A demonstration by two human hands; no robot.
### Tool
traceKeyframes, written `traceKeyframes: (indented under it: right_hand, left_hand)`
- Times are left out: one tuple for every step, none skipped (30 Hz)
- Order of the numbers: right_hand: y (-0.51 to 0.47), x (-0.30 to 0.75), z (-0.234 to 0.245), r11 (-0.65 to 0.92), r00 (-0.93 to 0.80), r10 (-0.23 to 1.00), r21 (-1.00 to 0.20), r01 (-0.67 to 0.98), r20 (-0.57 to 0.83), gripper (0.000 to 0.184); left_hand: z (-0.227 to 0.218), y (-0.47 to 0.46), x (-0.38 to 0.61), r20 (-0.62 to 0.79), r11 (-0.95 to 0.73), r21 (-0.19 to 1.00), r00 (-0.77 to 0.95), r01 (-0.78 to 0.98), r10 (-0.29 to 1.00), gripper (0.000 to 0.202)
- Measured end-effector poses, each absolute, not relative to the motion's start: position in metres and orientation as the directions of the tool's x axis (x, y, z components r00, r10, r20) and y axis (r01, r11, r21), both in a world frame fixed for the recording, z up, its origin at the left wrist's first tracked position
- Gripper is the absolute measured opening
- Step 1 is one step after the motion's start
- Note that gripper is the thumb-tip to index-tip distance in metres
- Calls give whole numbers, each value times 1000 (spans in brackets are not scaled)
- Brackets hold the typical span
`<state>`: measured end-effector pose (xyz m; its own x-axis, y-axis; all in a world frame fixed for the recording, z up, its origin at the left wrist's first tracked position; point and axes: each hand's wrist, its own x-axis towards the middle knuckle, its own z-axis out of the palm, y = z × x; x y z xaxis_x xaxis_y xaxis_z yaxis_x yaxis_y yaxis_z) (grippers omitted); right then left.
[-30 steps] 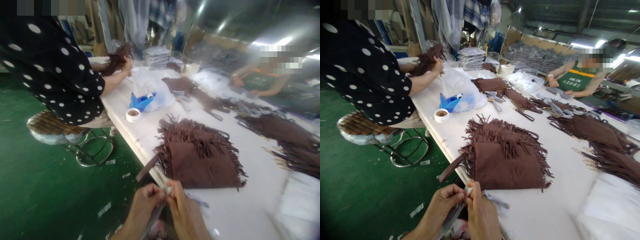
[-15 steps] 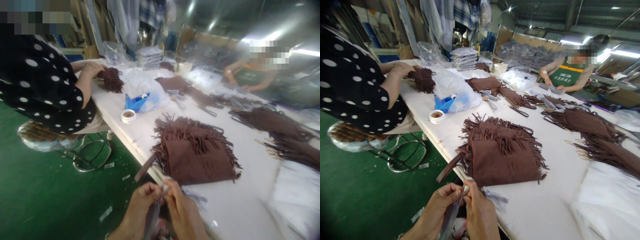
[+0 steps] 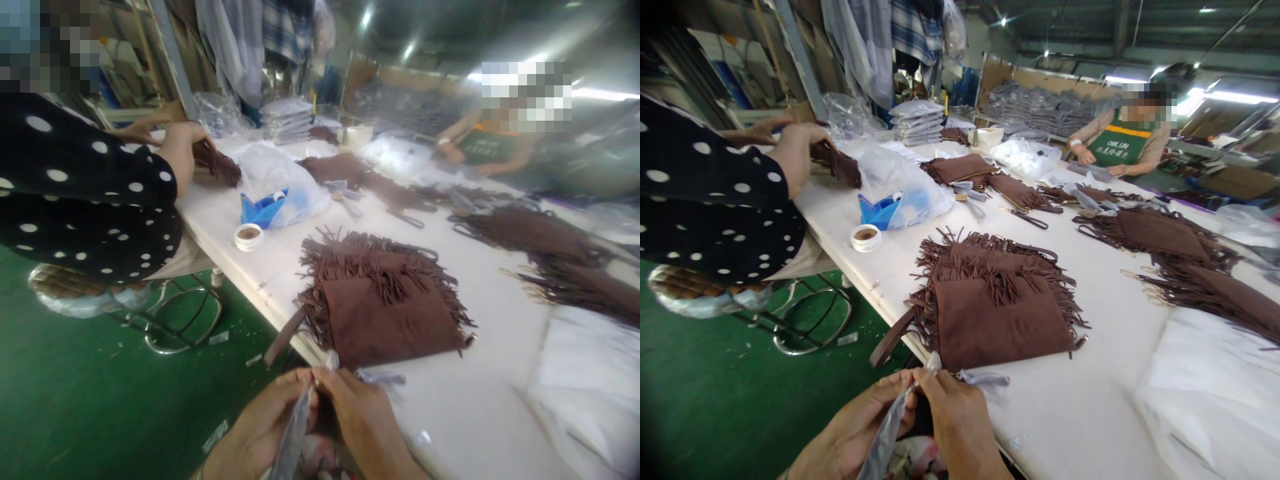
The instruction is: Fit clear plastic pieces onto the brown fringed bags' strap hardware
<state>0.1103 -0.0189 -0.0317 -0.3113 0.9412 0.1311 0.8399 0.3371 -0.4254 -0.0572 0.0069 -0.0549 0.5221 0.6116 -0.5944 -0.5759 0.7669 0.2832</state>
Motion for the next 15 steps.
traceKeyframes:
  right_hand:
    - [-19,110,-31,343,-311,939,-416,842,144,38]
    - [-18,109,-31,347,-310,938,-405,846,156,35]
    - [-17,108,-31,349,-309,937,-387,853,163,31]
    - [-17,106,-32,347,-308,937,-364,864,163,28]
    - [-16,104,-32,344,-307,938,-340,875,160,25]
    - [-16,103,-34,340,-305,940,-319,885,154,22]
    - [-17,101,-34,334,-301,942,-312,889,151,19]
    - [-18,100,-35,333,-296,942,-329,884,159,18]
    - [-20,100,-35,332,-285,942,-374,866,178,19]
    - [-23,100,-35,324,-260,945,-443,836,198,23]
    - [-26,101,-34,296,-214,953,-524,798,213,28]
    - [-30,101,-33,245,-144,967,-611,753,210,32]
    - [-34,102,-32,171,-58,981,-696,697,184,34]
    - [-37,101,-31,84,33,990,-768,635,135,34]
    - [-40,101,-32,2,115,990,-820,572,82,32]
  left_hand:
    - [-54,7,-57,-585,765,287,527,-576,617,14]
    - [-54,7,-56,-568,760,296,533,-579,627,13]
    - [-54,7,-55,-552,750,314,531,-582,643,14]
    - [-55,6,-54,-551,736,350,508,-579,662,15]
    - [-54,5,-53,-554,721,395,478,-570,682,17]
    - [-53,5,-52,-554,700,447,443,-557,705,20]
    - [-52,4,-51,-551,673,503,398,-543,733,22]
    - [-51,3,-51,-544,642,563,351,-521,762,24]
    - [-49,2,-50,-530,611,622,311,-491,789,25]
    - [-48,1,-49,-510,581,679,280,-448,813,26]
    - [-48,0,-49,-493,554,735,254,-392,832,27]
    - [-48,-1,-48,-477,529,785,229,-323,848,26]
    - [-48,-1,-48,-459,498,830,201,-251,866,26]
    - [-48,-1,-47,-432,460,870,174,-179,885,24]
    - [-48,-2,-46,-391,408,905,145,-118,909,22]
